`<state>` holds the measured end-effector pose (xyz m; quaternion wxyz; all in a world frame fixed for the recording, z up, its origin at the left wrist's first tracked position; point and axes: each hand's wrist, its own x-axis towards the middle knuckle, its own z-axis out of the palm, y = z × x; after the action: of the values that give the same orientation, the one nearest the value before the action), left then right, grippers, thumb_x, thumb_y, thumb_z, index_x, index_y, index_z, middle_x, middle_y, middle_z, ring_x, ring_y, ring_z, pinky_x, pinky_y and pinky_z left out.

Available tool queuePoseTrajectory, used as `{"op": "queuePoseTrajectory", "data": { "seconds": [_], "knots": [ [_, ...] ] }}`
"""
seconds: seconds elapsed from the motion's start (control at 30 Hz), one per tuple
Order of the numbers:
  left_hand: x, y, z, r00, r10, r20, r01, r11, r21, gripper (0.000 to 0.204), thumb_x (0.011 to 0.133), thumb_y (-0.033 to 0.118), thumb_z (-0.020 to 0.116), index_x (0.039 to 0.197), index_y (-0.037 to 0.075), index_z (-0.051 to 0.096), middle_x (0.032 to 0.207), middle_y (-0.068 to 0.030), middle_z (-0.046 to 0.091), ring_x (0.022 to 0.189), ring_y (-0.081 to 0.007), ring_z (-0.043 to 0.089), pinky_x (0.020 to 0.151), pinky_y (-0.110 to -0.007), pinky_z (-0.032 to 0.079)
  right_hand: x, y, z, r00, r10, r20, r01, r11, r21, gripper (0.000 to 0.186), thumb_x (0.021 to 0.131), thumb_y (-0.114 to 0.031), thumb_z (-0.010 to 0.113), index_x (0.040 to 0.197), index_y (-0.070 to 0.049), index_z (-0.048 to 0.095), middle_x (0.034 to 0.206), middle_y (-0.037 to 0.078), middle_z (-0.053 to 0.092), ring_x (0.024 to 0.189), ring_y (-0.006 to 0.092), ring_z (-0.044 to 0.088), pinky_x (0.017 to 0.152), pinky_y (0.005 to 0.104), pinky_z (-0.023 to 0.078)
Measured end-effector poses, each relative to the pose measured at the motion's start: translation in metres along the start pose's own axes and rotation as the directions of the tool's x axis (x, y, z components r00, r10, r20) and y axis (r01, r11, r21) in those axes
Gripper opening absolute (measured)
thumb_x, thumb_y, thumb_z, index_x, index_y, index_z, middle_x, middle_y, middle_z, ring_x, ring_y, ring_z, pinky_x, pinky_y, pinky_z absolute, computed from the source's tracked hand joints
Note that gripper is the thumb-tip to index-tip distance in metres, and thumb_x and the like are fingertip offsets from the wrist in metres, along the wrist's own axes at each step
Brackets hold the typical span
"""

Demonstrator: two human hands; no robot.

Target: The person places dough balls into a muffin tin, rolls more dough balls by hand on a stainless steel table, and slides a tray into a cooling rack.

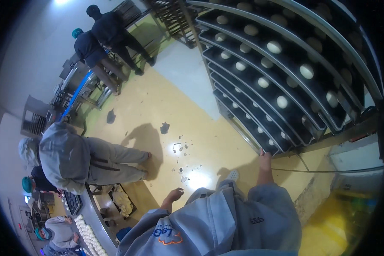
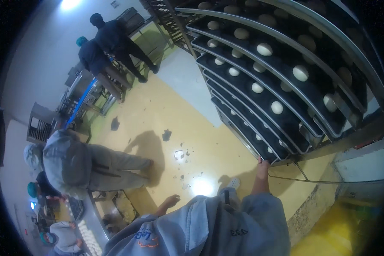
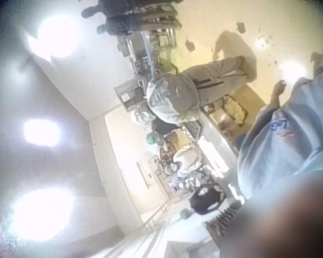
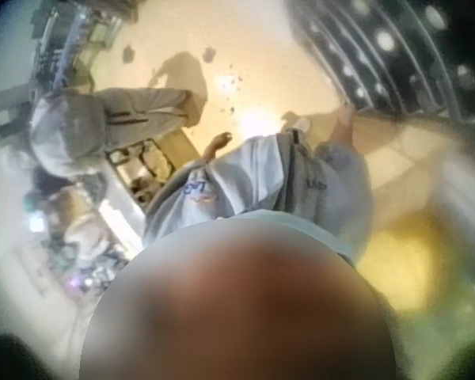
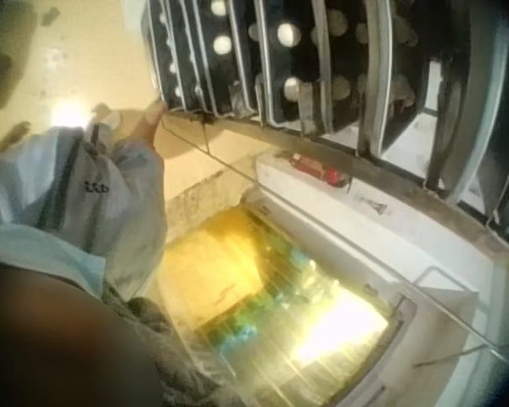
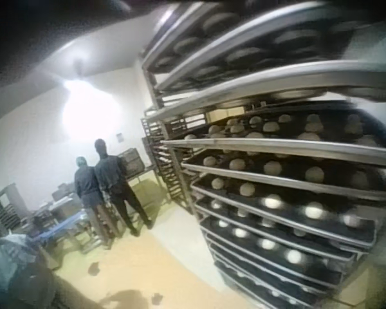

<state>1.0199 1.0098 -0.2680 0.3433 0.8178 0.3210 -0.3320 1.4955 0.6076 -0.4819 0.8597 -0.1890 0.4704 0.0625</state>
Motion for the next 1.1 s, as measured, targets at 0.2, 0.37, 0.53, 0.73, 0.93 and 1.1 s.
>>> {"op": "queuePoseTrajectory", "data": {
  "seconds": [0.2,0.37,0.53,0.73,0.93,1.1],
  "knots": [
    [-0.021,-0.016,0.026,0.974,0.218,0.057,-0.224,0.96,0.165,0.046,0.098,0.041,0.057,0.13,0.009,0.064,0.125,-0.0191,0.069,0.115,-0.0365,0.065,0.099,-0.043,0.051,-0.085,-0.003,0.02,0.992,0.099,0.081,-0.064,0.931,-0.358,0.059,0.105,-0.044,0.047,0.144,0.001,0.042,0.149,0.024,0.044,0.131,0.0362,0.055,0.106,0.0511,0.049],
    [-0.091,-0.007,0.052,0.892,0.058,-0.448,-0.239,0.902,-0.359,0.042,0.098,0.033,0.061,0.132,0.008,0.064,0.126,-0.019,0.068,0.114,-0.0337,0.067,0.096,-0.043,0.053,-0.154,0.01,-0.041,0.943,0.231,0.241,0.058,0.598,-0.799,0.049,0.1,-0.038,0.051,0.132,-0.001,0.05,0.138,0.023,0.051,0.123,0.0363,0.059,0.1,0.0496,0.051],
    [-0.249,-0.081,0.168,0.784,-0.238,-0.574,-0.177,0.8,-0.574,0.046,0.098,0.034,0.062,0.134,0.006,0.061,0.128,-0.0181,0.068,0.115,-0.0335,0.066,0.099,-0.041,0.053,-0.208,0.064,-0.187,0.776,0.555,0.301,0.51,-0.271,-0.816,0.039,0.096,-0.032,0.054,0.119,-0.002,0.058,0.127,0.021,0.058,0.115,0.0364,0.062,0.095,0.0481,0.053],
    [-0.488,-0.156,0.385,0.258,-0.891,-0.374,-0.125,0.353,-0.927,0.037,0.1,0.022,0.061,0.132,0.004,0.062,0.124,-0.0149,0.069,0.114,-0.0261,0.065,0.099,-0.037,0.051,-0.259,0.167,-0.226,0.358,0.931,-0.069,0.823,-0.28,0.494,0.028,0.091,-0.025,0.059,0.105,-0.003,0.067,0.114,0.02,0.066,0.105,0.0366,0.067,0.089,0.0463,0.055],
    [-0.562,-0.143,0.536,-0.485,-0.872,0.064,-0.441,0.181,-0.879,0.02,0.097,0.012,0.064,0.115,0.003,0.066,0.105,-0.0067,0.07,0.097,-0.017,0.065,0.09,-0.03,0.051,-0.318,0.335,-0.174,0.277,0.872,-0.404,0.384,0.285,0.878,0.02,0.085,-0.018,0.063,0.091,-0.005,0.077,0.101,0.018,0.074,0.096,0.0367,0.071,0.083,0.0445,0.057],
    [-0.54,-0.188,0.437,-0.476,-0.879,-0.009,-0.583,0.323,-0.746,0.026,0.1,0.014,0.061,0.123,0.001,0.061,0.114,-0.0093,0.068,0.106,-0.0155,0.063,0.095,-0.03,0.05,-0.446,0.446,-0.229,-0.011,0.999,0.048,0.906,-0.01,0.422,0.016,0.089,-0.016,0.065,0.096,-0.004,0.072,0.084,0.015,0.073,0.079,0.0241,0.072,0.071,0.0344,0.057]
  ]
}}
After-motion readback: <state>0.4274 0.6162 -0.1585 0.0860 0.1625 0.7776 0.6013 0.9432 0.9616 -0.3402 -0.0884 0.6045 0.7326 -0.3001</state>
